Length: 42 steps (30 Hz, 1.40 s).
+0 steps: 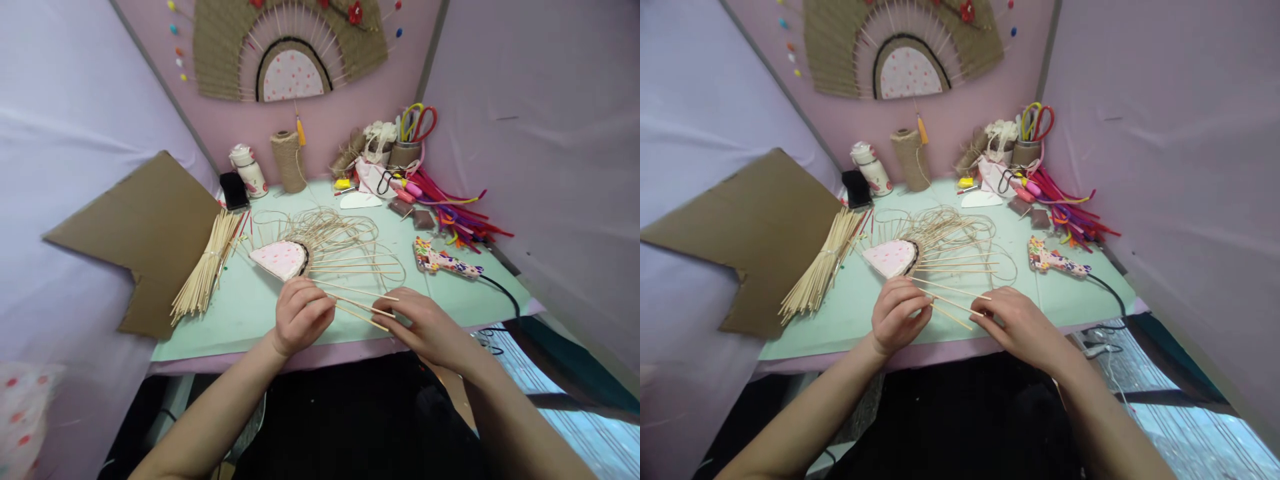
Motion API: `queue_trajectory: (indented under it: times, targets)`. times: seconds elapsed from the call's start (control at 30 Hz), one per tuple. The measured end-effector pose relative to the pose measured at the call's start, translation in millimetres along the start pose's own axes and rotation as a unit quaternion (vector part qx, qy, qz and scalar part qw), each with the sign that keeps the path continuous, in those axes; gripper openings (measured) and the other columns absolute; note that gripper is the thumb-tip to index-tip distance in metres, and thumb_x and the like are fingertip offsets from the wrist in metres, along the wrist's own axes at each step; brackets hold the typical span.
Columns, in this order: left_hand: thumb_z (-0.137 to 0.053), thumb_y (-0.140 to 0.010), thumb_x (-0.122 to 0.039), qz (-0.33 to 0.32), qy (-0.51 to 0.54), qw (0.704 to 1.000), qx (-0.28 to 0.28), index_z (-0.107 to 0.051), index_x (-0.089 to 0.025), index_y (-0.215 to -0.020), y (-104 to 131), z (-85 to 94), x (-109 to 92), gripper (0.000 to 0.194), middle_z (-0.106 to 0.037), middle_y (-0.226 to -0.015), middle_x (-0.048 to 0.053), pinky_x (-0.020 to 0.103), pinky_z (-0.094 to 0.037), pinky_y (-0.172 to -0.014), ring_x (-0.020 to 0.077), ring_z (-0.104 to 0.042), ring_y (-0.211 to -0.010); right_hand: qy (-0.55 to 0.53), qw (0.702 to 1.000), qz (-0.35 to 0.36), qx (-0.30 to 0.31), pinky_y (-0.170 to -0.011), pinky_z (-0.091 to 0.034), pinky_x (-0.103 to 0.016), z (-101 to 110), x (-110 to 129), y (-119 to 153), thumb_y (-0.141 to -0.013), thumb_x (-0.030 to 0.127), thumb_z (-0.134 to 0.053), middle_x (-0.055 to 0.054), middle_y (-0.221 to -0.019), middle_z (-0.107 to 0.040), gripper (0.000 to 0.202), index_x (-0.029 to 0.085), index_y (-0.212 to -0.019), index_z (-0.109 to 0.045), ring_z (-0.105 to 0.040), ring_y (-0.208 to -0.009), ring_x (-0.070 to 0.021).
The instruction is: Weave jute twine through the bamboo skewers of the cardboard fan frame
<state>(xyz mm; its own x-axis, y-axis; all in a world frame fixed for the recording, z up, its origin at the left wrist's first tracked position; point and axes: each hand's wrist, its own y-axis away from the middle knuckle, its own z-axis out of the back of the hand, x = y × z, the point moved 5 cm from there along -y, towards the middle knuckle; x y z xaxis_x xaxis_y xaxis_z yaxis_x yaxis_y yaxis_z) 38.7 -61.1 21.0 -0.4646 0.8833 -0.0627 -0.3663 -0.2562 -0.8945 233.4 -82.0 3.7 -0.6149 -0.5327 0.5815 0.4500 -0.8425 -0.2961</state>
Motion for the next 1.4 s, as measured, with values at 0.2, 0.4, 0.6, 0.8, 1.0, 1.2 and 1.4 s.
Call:
queue_trajectory:
  times: [0.2,0.4,0.6,0.8,1.0,1.2,1.4]
  targets:
    - [-0.068,-0.074,-0.006,0.012,0.013,1.0,-0.002,-0.06,-0.021,-0.093,1.3,-0.6,1.0,0.026,-0.066,-0.077,0.001,0.034,-0.054,-0.077,0.0142,-0.062,-0.075,0.024,0.998,0.049,-0.033,-0.07,-0.045,-0.028,17.5,16.9,8.9,-0.094,0.022,-0.051,-0.003,-0.076,-0.066,0.013,0.021,-0.087,-0.061,-0.06,-0.072,-0.015]
    - [-0.069,-0.072,-0.005,0.017,0.021,1.0,-0.005,-0.06,-0.021,-0.093,2.7,-0.9,1.4,0.028,-0.066,-0.079,0.001,0.035,-0.055,-0.078,0.014,-0.062,-0.075,0.082,0.99,0.077,-0.087,-0.068,-0.044,-0.029,27.4,30.9,14.6,-0.091,0.018,-0.054,-0.003,-0.074,-0.066,0.007,0.02,-0.089,-0.061,-0.059,-0.07,-0.0149]
    - [-0.067,-0.074,-0.006,0.018,0.018,1.0,-0.016,-0.06,-0.021,-0.092,-1.4,-2.2,-0.9,0.024,-0.065,-0.077,0.0,0.035,-0.056,-0.079,0.0136,-0.062,-0.074,0.121,0.986,0.074,-0.085,-0.068,-0.045,-0.028,28.5,35.4,23.1,-0.09,0.019,-0.055,-0.003,-0.077,-0.068,0.007,0.022,-0.09,-0.062,-0.062,-0.07,-0.0148]
    - [-0.067,-0.075,-0.008,0.023,0.022,0.999,-0.002,-0.059,-0.022,-0.091,3.5,-5.0,-1.0,0.023,-0.065,-0.077,0.0,0.036,-0.055,-0.079,0.0138,-0.062,-0.073,0.146,0.972,0.054,-0.174,-0.07,-0.047,-0.03,34.1,32.9,23.8,-0.088,0.019,-0.058,-0.004,-0.078,-0.07,0.008,0.023,-0.093,-0.062,-0.064,-0.071,-0.0171]
    - [-0.066,-0.075,-0.006,0.023,0.016,1.0,-0.003,-0.059,-0.022,-0.092,1.7,-2.9,-1.4,0.024,-0.065,-0.077,0.0,0.036,-0.056,-0.08,0.0132,-0.062,-0.073,0.105,0.965,-0.048,-0.234,-0.063,-0.043,-0.028,33.2,23.0,18.0,-0.091,0.023,-0.057,-0.002,-0.069,-0.063,0.01,0.022,-0.081,-0.058,-0.058,-0.062,-0.0142]
    - [-0.067,-0.073,-0.004,0.026,0.021,0.999,-0.011,-0.059,-0.021,-0.093,-2.4,-0.5,-0.2,0.028,-0.063,-0.079,0.001,0.037,-0.056,-0.079,0.0137,-0.061,-0.074,0.124,0.967,-0.029,-0.222,-0.064,-0.041,-0.028,30.1,37.8,27.3,-0.088,0.021,-0.06,-0.002,-0.068,-0.062,0.006,0.021,-0.082,-0.061,-0.057,-0.063,-0.0146]
    - [-0.067,-0.074,-0.005,0.03,0.029,0.999,-0.005,-0.059,-0.021,-0.093,-2.7,0.8,0.2,0.026,-0.063,-0.08,0.001,0.038,-0.056,-0.081,0.014,-0.061,-0.076,-0.053,0.977,-0.173,-0.112,-0.055,-0.041,-0.025,3.5,8.4,13.6,-0.089,0.032,-0.055,0.001,-0.062,-0.061,0.021,0.022,-0.071,-0.059,-0.056,-0.056,-0.0133]
